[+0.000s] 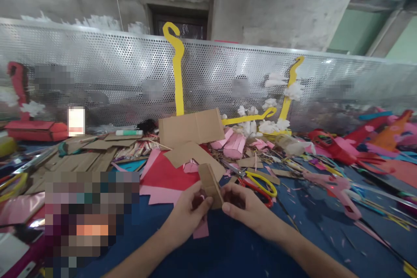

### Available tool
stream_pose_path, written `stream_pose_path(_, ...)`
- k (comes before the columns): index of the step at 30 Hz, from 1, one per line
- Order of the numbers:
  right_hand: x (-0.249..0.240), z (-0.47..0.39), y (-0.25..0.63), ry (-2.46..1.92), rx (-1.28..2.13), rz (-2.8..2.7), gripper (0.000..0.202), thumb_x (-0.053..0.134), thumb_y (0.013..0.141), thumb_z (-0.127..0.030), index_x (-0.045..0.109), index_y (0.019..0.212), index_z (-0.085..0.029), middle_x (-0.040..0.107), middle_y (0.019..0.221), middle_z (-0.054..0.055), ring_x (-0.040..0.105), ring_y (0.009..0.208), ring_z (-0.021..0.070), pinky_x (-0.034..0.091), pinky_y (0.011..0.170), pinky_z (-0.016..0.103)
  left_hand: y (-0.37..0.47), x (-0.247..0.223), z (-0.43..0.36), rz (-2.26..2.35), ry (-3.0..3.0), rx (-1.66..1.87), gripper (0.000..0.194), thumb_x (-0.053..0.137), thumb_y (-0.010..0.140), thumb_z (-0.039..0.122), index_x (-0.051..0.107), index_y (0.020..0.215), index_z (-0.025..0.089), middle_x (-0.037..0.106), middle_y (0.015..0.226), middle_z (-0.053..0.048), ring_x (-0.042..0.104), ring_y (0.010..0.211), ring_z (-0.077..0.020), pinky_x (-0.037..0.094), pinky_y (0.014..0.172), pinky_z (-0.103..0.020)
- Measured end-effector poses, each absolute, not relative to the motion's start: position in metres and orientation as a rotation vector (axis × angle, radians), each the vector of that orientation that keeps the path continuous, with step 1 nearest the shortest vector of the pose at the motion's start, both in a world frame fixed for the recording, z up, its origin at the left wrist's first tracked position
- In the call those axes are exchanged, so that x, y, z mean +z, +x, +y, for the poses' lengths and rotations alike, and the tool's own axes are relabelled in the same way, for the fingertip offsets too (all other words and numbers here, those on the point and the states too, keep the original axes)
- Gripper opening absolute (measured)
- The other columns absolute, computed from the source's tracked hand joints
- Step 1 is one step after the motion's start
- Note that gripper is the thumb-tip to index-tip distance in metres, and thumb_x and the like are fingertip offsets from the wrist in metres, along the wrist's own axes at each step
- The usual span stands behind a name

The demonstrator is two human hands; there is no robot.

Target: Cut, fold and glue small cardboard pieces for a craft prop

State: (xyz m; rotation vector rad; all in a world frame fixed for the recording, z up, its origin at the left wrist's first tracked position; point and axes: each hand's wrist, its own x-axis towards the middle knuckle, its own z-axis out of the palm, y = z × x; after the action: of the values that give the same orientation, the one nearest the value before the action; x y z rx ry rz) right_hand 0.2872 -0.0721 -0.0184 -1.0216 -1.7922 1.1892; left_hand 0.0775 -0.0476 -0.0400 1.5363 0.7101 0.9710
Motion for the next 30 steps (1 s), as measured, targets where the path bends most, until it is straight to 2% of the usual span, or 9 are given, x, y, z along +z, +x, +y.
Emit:
stream_pose_path(3, -0.0172, -0.0766, 0.2865, -1.015, 1.158, -1.802, 0.052, 0.07, 0.086, -0.059, 0.058, 0.121, -0.022, 0.062, 0.107, 0.007, 0.06, 0.095, 0.0219, 0.05, 0.081, 0.033, 0.0785, -0.0395, -0.0435, 0.625, 1.422, 1.036, 0.044, 0.076, 0.082, 0.054, 0.062, 0.1, 0.016, 0.065, 0.083, -0.004, 0.055, 0.065, -0.013, 0.045, 0.06, -0.024)
stream_pose_path(6, -0.016, -0.0798, 0.2867, -0.992, 1.14, -1.815, 0.055, 0.071, 0.087, -0.056, 0.053, 0.127, -0.024, 0.058, 0.112, 0.007, 0.058, 0.095, 0.0211, 0.049, 0.081, 0.032, 0.0779, -0.0407, -0.0409, 0.571, 1.323, 1.078, 0.042, 0.082, 0.078, 0.05, 0.061, 0.093, 0.016, 0.067, 0.082, -0.004, 0.059, 0.07, -0.0142, 0.045, 0.062, -0.023)
stream_pose_path(11, -0.0129, -0.0818, 0.2865, -0.985, 1.037, -1.887, 0.052, 0.073, 0.086, -0.052, 0.054, 0.126, -0.024, 0.059, 0.112, 0.005, 0.055, 0.088, 0.0186, 0.048, 0.078, 0.031, 0.0761, -0.0465, -0.0393, 0.457, 1.301, 1.07, 0.033, 0.081, 0.082, 0.041, 0.061, 0.094, 0.018, 0.07, 0.091, -0.005, 0.058, 0.068, -0.0111, 0.044, 0.062, -0.022)
stream_pose_path(17, -0.0111, -0.0827, 0.2854, -0.966, 1.066, -1.882, 0.048, 0.073, 0.087, -0.048, 0.054, 0.125, -0.024, 0.06, 0.118, 0.006, 0.059, 0.095, 0.0197, 0.05, 0.078, 0.03, 0.0748, -0.0431, -0.0405, 0.482, 1.369, 1.076, 0.029, 0.081, 0.082, 0.037, 0.063, 0.093, 0.018, 0.066, 0.092, -0.004, 0.06, 0.075, -0.0126, 0.046, 0.068, -0.023)
stream_pose_path(20, -0.0136, -0.0823, 0.2848, -0.939, 1.131, -1.846, 0.048, 0.073, 0.088, -0.046, 0.052, 0.125, -0.024, 0.06, 0.12, 0.007, 0.06, 0.103, 0.0211, 0.05, 0.081, 0.031, 0.0743, -0.0396, -0.0419, 0.52, 1.368, 1.064, 0.034, 0.083, 0.079, 0.042, 0.063, 0.092, 0.017, 0.065, 0.091, -0.003, 0.057, 0.07, -0.011, 0.045, 0.066, -0.023)
stream_pose_path(24, -0.0164, -0.0809, 0.2847, -0.938, 1.144, -1.854, 0.043, 0.072, 0.088, -0.047, 0.052, 0.118, -0.023, 0.062, 0.11, 0.005, 0.061, 0.098, 0.0199, 0.051, 0.082, 0.032, 0.0733, -0.0415, -0.0413, 0.522, 1.339, 1.072, 0.053, 0.086, 0.068, 0.057, 0.064, 0.093, 0.016, 0.063, 0.082, -0.002, 0.056, 0.066, -0.0125, 0.043, 0.061, -0.023)
stream_pose_path(30, -0.0193, -0.0771, 0.2873, -0.927, 1.157, -1.818, 0.036, 0.071, 0.09, -0.047, 0.057, 0.112, -0.022, 0.062, 0.106, 0.004, 0.061, 0.095, 0.0191, 0.051, 0.084, 0.032, 0.073, -0.0438, -0.0387, 0.625, 1.43, 1.084, 0.046, 0.082, 0.075, 0.052, 0.066, 0.098, 0.015, 0.064, 0.085, -0.004, 0.055, 0.065, -0.0122, 0.043, 0.06, -0.024)
